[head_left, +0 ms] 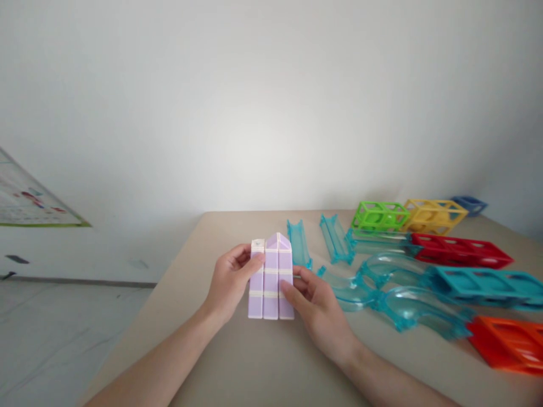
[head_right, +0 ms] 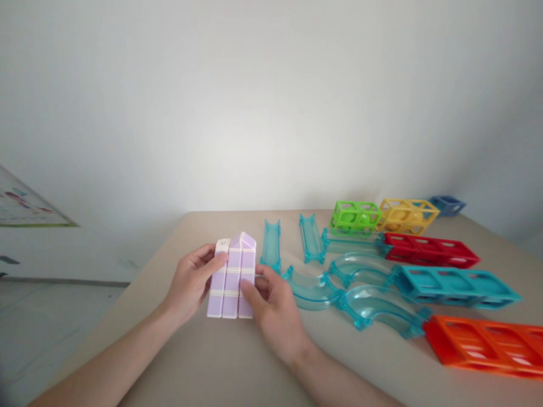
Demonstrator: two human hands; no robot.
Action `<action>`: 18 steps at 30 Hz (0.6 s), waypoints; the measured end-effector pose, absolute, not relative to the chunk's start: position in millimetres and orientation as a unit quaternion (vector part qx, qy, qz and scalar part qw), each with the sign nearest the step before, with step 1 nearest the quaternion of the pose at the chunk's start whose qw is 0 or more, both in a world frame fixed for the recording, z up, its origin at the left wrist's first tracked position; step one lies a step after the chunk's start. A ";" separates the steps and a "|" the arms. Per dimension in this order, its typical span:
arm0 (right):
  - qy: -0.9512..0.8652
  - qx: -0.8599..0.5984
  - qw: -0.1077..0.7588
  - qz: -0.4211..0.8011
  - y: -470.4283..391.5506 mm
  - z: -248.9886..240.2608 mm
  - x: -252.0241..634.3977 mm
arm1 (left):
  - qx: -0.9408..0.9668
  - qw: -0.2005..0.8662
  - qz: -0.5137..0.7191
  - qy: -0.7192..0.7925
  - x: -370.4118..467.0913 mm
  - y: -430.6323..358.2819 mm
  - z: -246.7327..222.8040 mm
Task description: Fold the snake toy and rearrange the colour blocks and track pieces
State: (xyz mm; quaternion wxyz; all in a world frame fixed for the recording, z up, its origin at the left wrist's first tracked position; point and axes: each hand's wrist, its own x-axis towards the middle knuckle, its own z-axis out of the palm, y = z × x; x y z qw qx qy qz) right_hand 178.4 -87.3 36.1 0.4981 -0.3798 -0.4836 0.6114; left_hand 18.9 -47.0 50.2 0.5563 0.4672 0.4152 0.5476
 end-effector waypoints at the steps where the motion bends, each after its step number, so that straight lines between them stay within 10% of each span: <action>1: -0.476 -0.387 0.496 0.615 -87.2 36.7 178.5 | 0.464 0.571 0.532 0.418 18.4 -46.1 50.3; 18: -0.404 -0.362 0.517 0.662 -87.9 40.9 175.7 | 0.338 0.632 0.504 0.483 12.9 -34.3 53.3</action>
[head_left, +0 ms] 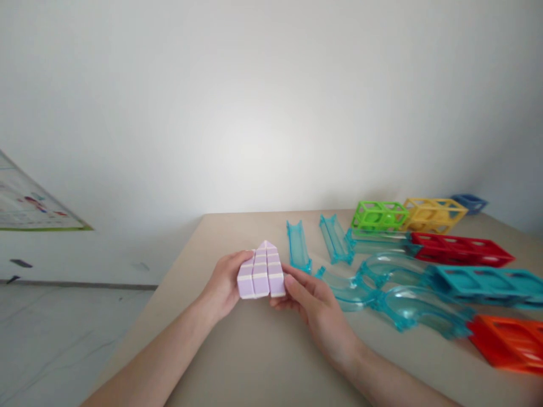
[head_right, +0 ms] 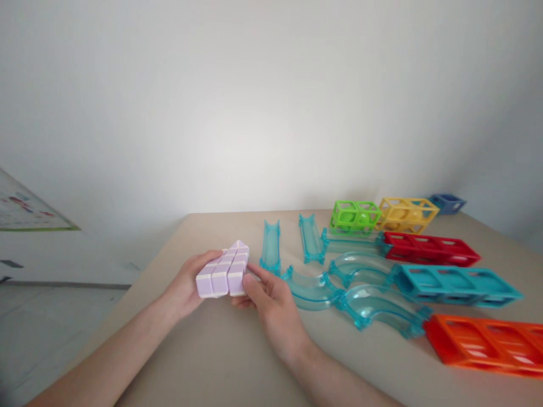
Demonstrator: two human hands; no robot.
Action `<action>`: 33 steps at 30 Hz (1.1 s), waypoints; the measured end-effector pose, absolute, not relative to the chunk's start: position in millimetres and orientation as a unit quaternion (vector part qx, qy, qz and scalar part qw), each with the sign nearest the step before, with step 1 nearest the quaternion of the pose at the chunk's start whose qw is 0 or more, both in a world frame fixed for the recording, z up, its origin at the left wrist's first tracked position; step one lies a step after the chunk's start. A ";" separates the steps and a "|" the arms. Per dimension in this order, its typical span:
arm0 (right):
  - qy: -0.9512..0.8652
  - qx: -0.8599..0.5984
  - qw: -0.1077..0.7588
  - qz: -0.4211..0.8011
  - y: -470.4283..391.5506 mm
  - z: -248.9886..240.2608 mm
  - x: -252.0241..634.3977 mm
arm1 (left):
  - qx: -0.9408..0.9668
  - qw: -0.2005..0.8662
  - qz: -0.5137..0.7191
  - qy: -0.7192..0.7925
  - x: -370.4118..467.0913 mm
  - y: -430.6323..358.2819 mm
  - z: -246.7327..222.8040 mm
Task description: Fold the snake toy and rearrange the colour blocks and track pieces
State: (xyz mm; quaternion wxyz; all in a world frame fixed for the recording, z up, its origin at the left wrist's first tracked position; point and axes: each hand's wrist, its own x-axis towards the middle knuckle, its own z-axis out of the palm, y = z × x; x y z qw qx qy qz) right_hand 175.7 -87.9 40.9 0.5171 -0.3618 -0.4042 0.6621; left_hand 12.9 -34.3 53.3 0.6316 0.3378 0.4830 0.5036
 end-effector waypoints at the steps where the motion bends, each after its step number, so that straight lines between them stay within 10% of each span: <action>1: -0.392 -0.365 0.523 0.663 -87.8 40.2 175.9 | 0.330 0.634 0.507 0.482 12.9 -33.7 53.0; 33: -0.595 -0.353 0.490 0.531 -95.8 35.2 176.7 | 0.353 0.719 0.556 0.223 4.4 -35.2 52.7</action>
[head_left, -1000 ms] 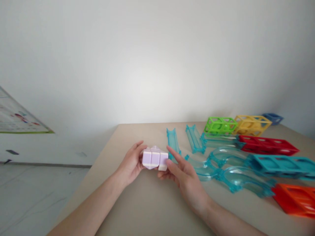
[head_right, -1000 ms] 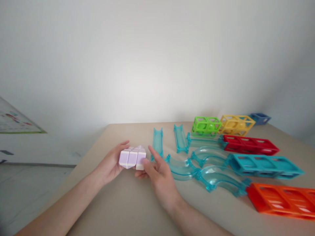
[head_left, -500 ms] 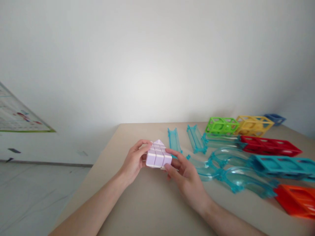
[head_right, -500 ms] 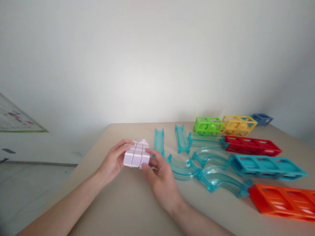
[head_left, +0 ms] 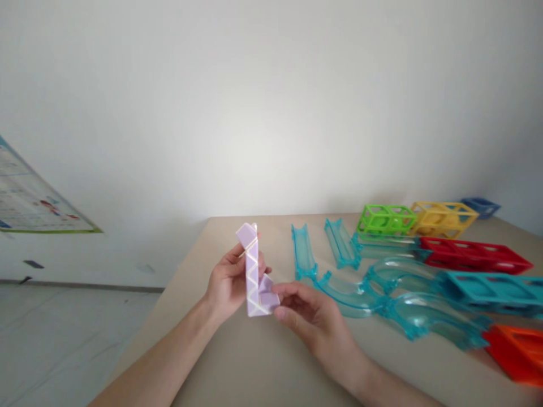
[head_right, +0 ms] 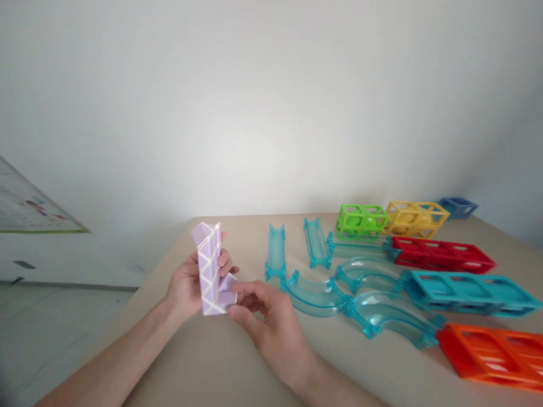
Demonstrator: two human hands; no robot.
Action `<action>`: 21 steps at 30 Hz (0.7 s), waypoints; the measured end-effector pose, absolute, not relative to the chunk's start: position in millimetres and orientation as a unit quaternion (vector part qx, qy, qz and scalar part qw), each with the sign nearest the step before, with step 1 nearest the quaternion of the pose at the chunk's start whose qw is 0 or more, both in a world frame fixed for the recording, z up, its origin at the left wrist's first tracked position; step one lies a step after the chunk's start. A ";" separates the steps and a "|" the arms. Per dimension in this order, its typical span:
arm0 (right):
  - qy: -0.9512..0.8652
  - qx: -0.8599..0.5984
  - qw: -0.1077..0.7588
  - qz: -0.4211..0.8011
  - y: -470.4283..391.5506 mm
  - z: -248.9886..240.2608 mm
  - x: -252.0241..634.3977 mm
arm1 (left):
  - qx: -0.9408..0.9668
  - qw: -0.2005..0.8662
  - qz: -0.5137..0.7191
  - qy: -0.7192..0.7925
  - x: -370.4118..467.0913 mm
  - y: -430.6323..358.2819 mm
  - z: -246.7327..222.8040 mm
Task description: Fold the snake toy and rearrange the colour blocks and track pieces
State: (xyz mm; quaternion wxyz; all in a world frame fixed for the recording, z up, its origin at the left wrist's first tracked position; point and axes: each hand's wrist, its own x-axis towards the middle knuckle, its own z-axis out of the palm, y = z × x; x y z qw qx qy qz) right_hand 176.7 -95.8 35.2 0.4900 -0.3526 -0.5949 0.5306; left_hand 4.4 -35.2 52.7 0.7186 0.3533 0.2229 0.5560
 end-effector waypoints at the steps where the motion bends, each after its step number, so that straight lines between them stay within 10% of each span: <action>1: -0.608 -0.359 0.483 0.518 -96.5 35.9 176.5 | 0.350 0.731 0.548 0.210 4.9 -35.1 50.4; 21: -0.681 -0.451 0.406 0.411 -100.3 31.6 175.3 | 0.284 0.771 0.444 0.358 20.8 -48.7 48.2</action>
